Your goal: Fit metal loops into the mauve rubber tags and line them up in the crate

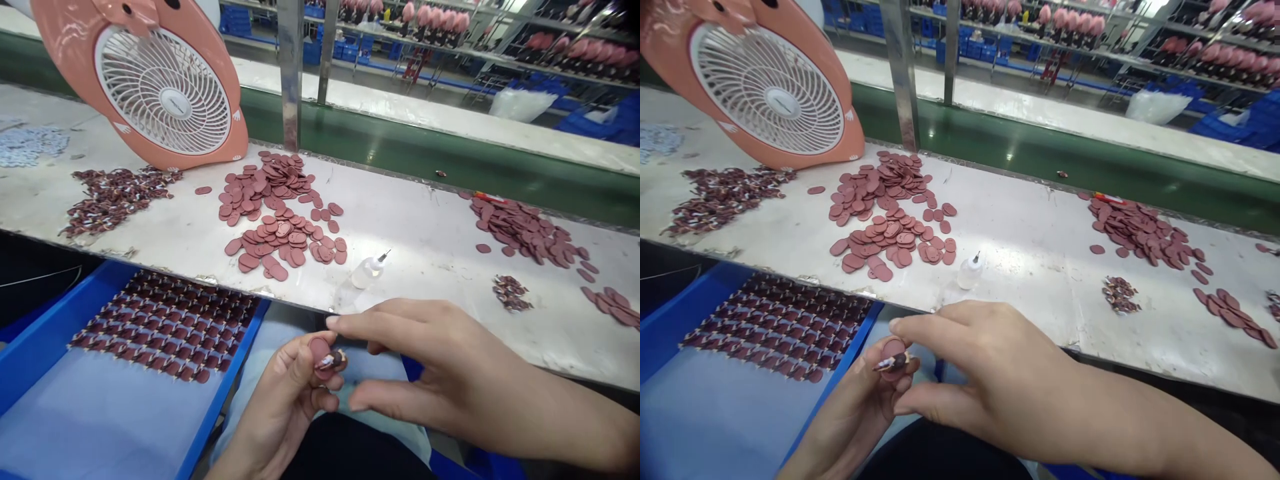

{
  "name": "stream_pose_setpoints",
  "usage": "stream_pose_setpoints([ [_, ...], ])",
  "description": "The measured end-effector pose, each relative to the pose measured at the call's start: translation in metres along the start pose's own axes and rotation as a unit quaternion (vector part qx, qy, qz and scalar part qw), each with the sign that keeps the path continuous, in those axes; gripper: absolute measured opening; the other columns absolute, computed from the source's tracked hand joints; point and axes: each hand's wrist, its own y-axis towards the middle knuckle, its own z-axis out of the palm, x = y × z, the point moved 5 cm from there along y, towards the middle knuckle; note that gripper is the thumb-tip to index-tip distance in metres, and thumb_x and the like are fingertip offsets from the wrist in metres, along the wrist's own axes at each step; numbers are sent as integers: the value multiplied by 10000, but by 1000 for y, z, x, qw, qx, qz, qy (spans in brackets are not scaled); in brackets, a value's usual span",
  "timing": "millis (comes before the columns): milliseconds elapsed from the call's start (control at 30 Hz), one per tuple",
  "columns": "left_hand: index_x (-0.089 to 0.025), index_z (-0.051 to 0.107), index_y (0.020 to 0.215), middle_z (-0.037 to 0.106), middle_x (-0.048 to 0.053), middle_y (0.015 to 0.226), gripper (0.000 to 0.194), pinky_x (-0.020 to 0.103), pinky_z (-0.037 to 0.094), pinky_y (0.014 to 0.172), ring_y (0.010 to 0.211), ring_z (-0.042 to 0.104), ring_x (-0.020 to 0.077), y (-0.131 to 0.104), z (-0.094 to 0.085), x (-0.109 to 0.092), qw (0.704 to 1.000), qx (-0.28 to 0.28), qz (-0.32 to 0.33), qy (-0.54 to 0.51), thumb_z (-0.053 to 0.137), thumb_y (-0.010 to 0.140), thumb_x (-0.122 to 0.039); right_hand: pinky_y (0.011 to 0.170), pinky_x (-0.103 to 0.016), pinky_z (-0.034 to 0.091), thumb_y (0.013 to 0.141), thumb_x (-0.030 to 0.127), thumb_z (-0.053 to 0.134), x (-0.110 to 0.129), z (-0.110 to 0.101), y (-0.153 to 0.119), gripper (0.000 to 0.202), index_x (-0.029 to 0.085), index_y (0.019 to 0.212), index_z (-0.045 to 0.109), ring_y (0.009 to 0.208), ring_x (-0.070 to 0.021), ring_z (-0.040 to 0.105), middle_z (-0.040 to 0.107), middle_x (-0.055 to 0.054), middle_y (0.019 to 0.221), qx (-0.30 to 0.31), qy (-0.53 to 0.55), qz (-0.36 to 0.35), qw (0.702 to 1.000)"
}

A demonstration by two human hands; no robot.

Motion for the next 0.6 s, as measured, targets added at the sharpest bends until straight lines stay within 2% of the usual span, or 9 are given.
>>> stream_pose_setpoints([
  [133, -210, 797, 867, 730, 24, 694, 383, 149, 516, 506, 583, 657, 100, -1, 1, -11, 998, -64, 8, -2, 908, 581, -440, 724, -168, 527, 915, 351, 697, 5, -26, -15, 394, 226, 1266, 569, 815, -99, 654, 700, 1, 974, -82, -60, -3, 995],
  [233, -209, 801, 846, 764, 36, 724, 393, 166, 526, 500, 588, 673, 119, -3, 3, -20, 993, -84, 85, 23, 931, 539, -416, 629, -213, 548, 943, 295, 649, 1, -30, -24, 310, 252, 1242, 580, 775, -133, 675, 714, -21, 976, -111, -81, -3, 991],
  [333, -228, 811, 834, 790, 36, 756, 385, 205, 557, 531, 585, 691, 142, -8, 2, -27, 980, -86, 173, 54, 948, 508, -381, 593, -246, 563, 945, 235, 620, -5, -22, -30, 258, 257, 1201, 600, 760, -162, 692, 729, -25, 921, -148, -66, -5, 987],
  [433, -259, 819, 803, 803, 30, 767, 352, 223, 568, 526, 619, 716, 173, -15, -2, -29, 968, -92, 221, 80, 948, 496, -371, 559, -237, 561, 932, 157, 591, -8, -9, -31, 227, 247, 1139, 622, 712, -154, 686, 725, -13, 835, -168, -38, -6, 985],
  [533, -266, 822, 813, 806, 31, 768, 336, 205, 536, 472, 579, 699, 159, -20, -7, -28, 969, -70, 220, 90, 937, 517, -376, 548, -192, 552, 903, 85, 567, -8, 5, -26, 229, 225, 1065, 649, 682, -122, 675, 716, -2, 795, -158, -13, -14, 987],
  [600, -253, 819, 850, 798, 36, 746, 344, 195, 533, 474, 549, 682, 138, -20, -12, -25, 980, -39, 183, 68, 920, 558, -405, 591, -170, 560, 891, 75, 577, -9, 15, -19, 222, 210, 1048, 657, 708, -108, 679, 722, -2, 822, -139, 11, -20, 990],
])
